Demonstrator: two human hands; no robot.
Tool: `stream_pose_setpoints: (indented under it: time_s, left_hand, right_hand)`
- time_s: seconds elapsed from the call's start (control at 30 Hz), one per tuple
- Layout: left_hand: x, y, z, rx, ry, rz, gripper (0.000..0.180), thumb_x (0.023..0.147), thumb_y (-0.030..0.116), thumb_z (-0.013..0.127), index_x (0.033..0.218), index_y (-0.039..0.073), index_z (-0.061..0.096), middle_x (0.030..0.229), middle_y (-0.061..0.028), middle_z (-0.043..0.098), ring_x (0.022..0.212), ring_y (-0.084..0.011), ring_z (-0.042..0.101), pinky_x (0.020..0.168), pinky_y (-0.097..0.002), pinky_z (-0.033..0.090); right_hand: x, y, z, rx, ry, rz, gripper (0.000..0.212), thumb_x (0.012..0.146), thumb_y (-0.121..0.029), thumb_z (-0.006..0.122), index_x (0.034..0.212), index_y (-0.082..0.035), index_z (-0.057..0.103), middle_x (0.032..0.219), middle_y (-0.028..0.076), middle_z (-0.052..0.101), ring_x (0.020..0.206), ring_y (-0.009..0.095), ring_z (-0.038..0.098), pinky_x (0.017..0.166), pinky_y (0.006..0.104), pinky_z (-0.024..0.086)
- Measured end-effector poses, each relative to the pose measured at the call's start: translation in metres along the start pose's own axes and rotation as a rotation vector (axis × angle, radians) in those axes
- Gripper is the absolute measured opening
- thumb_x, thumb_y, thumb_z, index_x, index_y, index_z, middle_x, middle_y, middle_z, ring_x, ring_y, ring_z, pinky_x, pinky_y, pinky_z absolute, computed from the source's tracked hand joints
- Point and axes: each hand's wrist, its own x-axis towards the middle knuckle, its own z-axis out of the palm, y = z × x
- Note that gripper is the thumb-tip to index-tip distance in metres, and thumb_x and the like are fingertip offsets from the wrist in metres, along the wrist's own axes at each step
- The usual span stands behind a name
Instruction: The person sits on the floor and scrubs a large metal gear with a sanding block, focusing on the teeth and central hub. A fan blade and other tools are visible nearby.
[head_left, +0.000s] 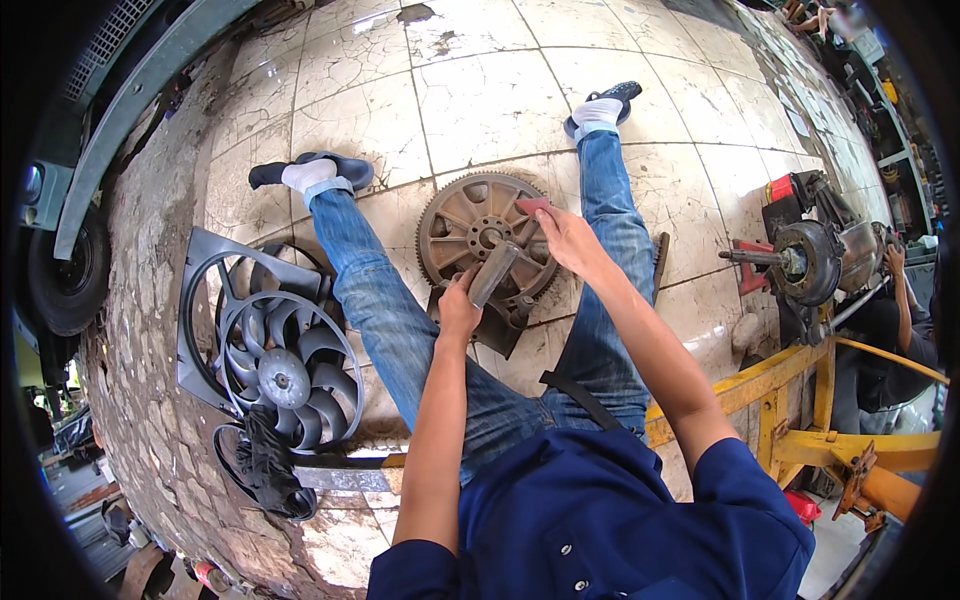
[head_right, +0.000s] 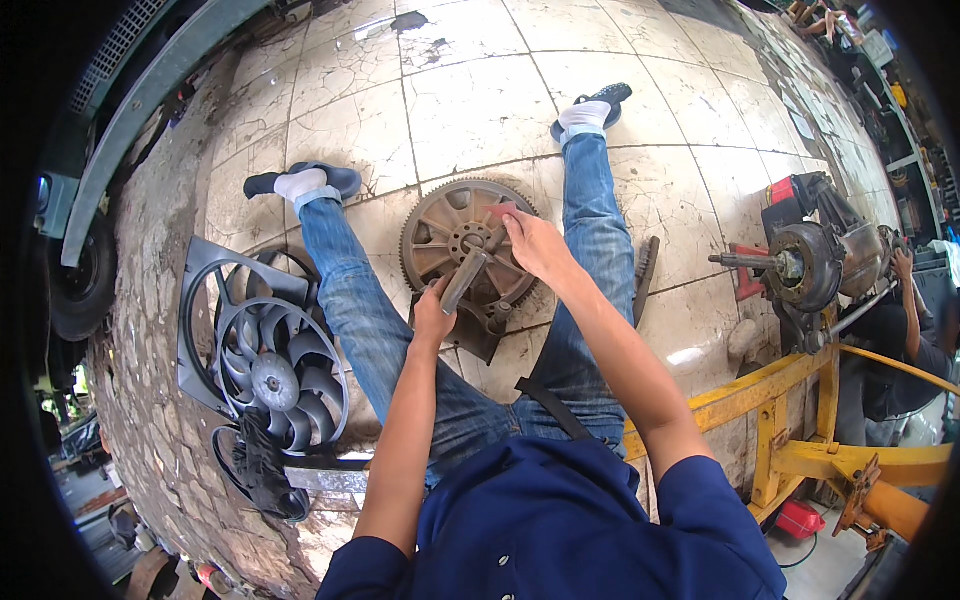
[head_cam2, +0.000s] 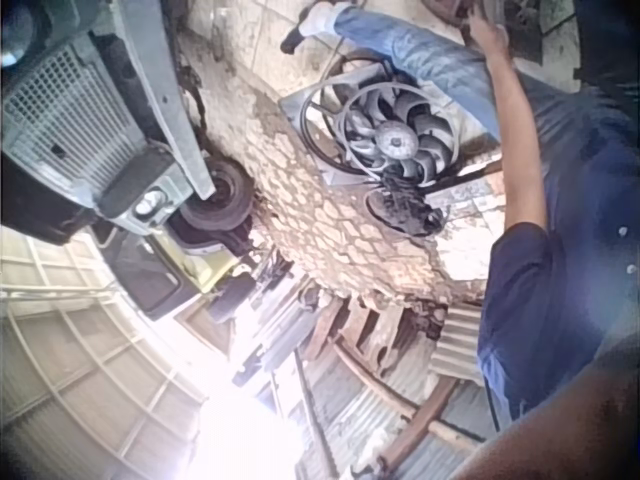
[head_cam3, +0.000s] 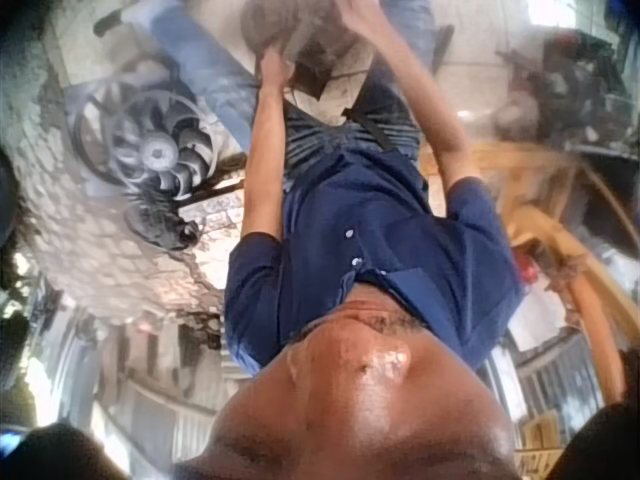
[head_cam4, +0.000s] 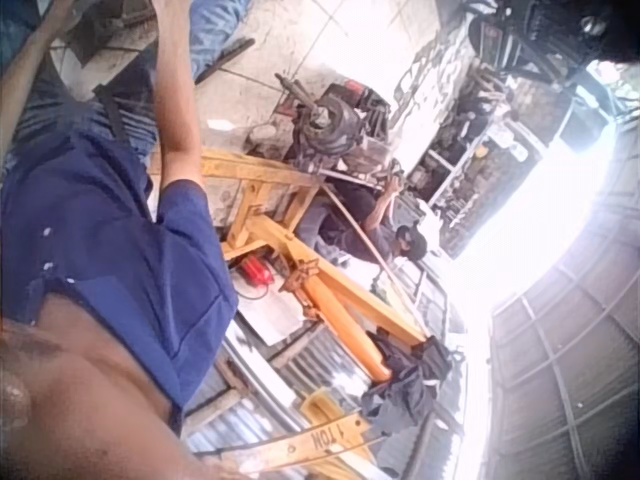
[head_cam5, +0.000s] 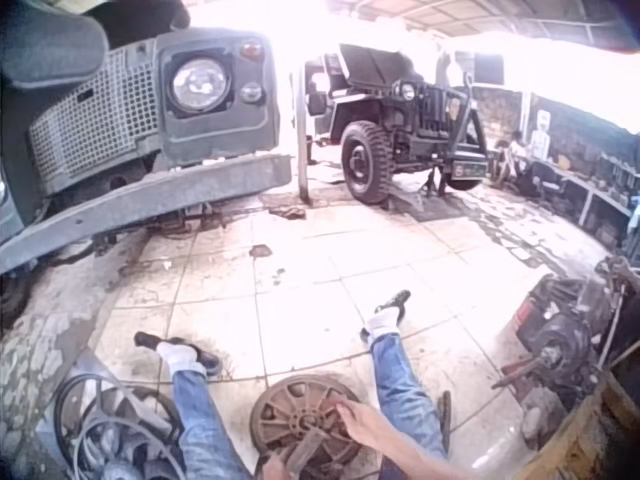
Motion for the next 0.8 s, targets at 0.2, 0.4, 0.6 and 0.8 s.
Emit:
stream_pose_setpoints:
  time_s: [0.2,0.4,0.6,0.8]
  left_hand:
    - [0.000,0.000,0.002,-0.083,0.024,-0.004,0.051,0.079,0.003,0.066,0.128,0.017,0.064,0.116,-0.0171,0.066,0.104,-0.0378,0.064,0.088,-0.0424,0.052]
    - [-0.001,-0.002,0.001,-0.091,0.011,0.020,0.052,0.079,0.003,0.066,0.129,0.017,0.064,0.115,-0.0175,0.066,0.103,-0.0381,0.064,0.088,-0.0424,0.052]
    - [-0.001,-0.003,0.000,-0.070,0.048,0.023,0.051,0.079,0.005,0.066,0.128,0.018,0.064,0.113,-0.0174,0.066,0.103,-0.0377,0.064,0.088,-0.0426,0.052]
    - [0.003,-0.004,0.000,-0.067,-0.048,-0.056,0.061,0.074,0.001,0.066,0.132,0.020,0.061,0.118,-0.0171,0.064,0.107,-0.0392,0.062,0.094,-0.0427,0.050]
  right_hand:
    - [0.005,-0.007,-0.008,-0.051,-0.080,0.015,0.035,0.107,-0.027,0.040,0.135,-0.020,0.059,0.055,0.007,0.039,0.050,0.015,0.042,0.053,0.0354,0.039]
    - [0.008,-0.004,-0.003,-0.033,-0.113,0.037,0.035,0.106,-0.028,0.040,0.133,-0.021,0.061,0.057,0.011,0.044,0.053,0.021,0.048,0.057,0.0383,0.043]
    - [0.018,-0.006,-0.004,-0.130,-0.124,0.044,0.034,0.104,-0.027,0.041,0.128,-0.016,0.063,0.079,0.020,0.062,0.076,0.036,0.062,0.072,0.0444,0.048]
    - [0.020,-0.014,-0.004,-0.228,-0.151,0.057,0.034,0.102,-0.029,0.043,0.121,-0.012,0.066,0.100,0.025,0.068,0.098,0.043,0.064,0.087,0.0502,0.049]
